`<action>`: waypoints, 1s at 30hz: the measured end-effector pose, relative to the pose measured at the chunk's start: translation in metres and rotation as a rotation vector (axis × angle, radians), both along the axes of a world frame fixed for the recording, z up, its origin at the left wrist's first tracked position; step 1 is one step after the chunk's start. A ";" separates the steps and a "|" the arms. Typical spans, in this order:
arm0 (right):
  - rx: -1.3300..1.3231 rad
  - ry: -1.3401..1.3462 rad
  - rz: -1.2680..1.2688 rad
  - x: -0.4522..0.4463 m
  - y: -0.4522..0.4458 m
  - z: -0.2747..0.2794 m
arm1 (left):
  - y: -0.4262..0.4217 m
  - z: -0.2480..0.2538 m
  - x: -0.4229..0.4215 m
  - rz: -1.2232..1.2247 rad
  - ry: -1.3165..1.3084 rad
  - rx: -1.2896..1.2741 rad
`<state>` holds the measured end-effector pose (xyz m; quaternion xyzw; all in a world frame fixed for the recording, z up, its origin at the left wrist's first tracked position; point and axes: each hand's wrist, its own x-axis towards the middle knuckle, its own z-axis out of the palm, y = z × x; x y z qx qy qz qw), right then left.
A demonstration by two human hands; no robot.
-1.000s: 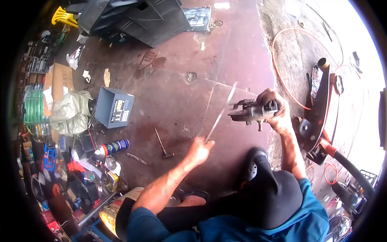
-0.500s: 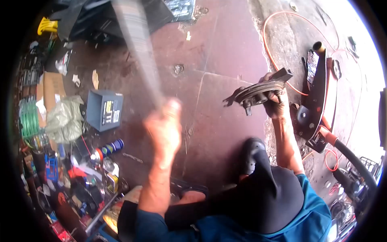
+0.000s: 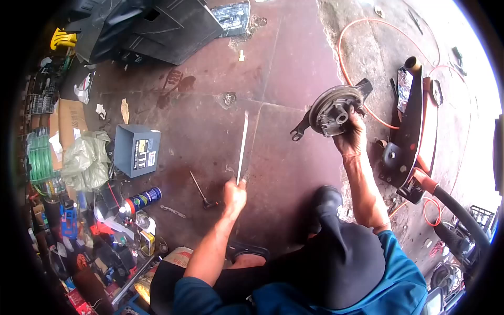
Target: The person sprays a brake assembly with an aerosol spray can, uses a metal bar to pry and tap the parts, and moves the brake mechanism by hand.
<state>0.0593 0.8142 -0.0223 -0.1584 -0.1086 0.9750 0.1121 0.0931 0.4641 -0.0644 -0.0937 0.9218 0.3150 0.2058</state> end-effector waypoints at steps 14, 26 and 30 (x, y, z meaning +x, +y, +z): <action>0.589 -0.256 0.341 0.012 -0.067 0.026 | 0.092 0.095 -0.030 -0.088 -0.494 0.882; 1.002 -0.356 0.429 -0.007 -0.061 0.066 | 0.112 0.129 -0.023 -0.002 -0.447 0.836; 0.953 -0.242 0.393 -0.005 -0.065 0.056 | 0.120 0.128 -0.005 0.059 -0.376 0.871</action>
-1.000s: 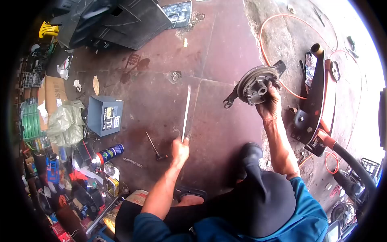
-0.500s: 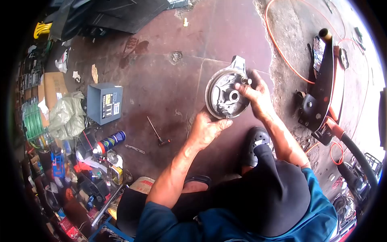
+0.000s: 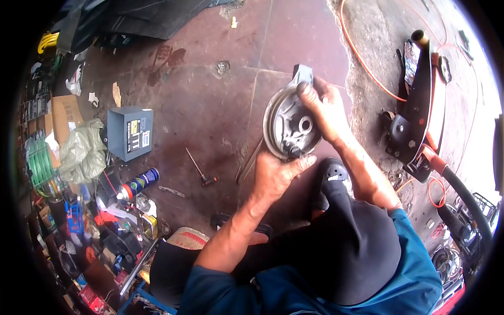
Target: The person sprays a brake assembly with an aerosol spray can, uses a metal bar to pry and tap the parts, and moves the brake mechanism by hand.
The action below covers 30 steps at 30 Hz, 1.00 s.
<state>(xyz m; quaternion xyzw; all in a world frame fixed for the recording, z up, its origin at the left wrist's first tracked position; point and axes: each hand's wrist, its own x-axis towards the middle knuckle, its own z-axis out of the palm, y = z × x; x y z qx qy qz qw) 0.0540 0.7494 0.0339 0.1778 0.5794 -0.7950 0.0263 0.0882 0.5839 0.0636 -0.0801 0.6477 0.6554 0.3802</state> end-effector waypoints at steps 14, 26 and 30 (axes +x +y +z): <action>-0.567 -0.445 -0.348 0.015 -0.045 -0.019 | 0.027 -0.005 0.017 0.391 0.424 -0.026; -0.679 -0.338 -0.270 0.009 -0.032 -0.053 | 0.037 -0.034 0.008 0.330 0.606 0.125; -0.645 -0.449 -0.268 0.006 -0.043 -0.069 | 0.015 -0.027 0.007 0.251 0.277 0.154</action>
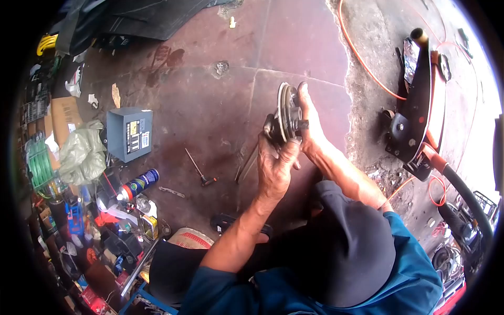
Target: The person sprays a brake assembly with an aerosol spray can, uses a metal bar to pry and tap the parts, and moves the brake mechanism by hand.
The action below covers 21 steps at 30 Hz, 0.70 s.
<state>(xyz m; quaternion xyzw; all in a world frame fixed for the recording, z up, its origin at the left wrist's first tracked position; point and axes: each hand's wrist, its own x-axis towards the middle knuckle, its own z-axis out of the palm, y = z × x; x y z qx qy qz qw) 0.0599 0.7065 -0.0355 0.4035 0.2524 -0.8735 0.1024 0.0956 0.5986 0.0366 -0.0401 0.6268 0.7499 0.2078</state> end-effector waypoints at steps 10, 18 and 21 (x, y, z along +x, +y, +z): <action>0.880 0.014 0.103 -0.016 0.042 -0.052 | -0.017 0.013 0.034 0.094 -0.458 -0.342; 0.793 -0.018 0.092 0.007 0.065 -0.035 | -0.035 -0.008 0.005 -0.019 0.099 -0.393; 0.477 0.040 0.038 0.005 0.044 -0.025 | -0.021 -0.007 -0.003 -0.239 0.044 -0.418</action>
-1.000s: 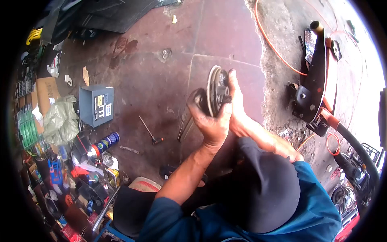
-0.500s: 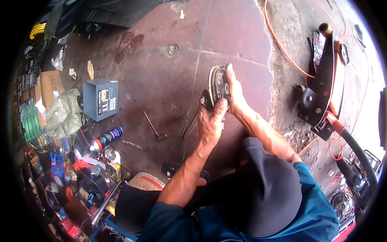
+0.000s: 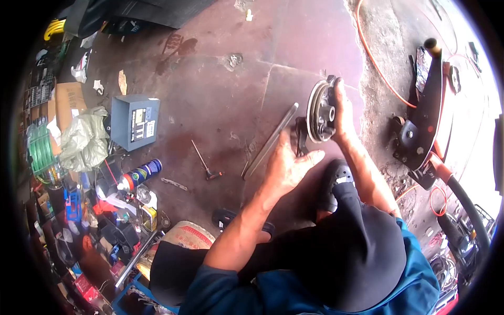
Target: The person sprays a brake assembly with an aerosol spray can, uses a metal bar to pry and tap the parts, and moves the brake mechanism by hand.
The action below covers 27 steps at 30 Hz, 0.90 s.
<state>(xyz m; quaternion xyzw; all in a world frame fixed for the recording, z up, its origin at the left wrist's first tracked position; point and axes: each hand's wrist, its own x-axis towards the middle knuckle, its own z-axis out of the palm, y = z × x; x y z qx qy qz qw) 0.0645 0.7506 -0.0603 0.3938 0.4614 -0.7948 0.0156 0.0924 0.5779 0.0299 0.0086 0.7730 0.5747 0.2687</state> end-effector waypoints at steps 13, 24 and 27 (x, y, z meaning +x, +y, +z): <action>0.284 0.274 0.222 -0.003 -0.020 0.028 | -0.024 0.043 -0.037 -0.136 -0.884 -0.089; -0.284 -0.080 -0.211 0.013 -0.039 0.010 | 0.009 -0.034 0.015 0.204 -0.098 0.176; -0.013 -0.016 0.001 0.007 -0.029 0.011 | -0.011 -0.019 0.003 -0.014 -0.330 0.062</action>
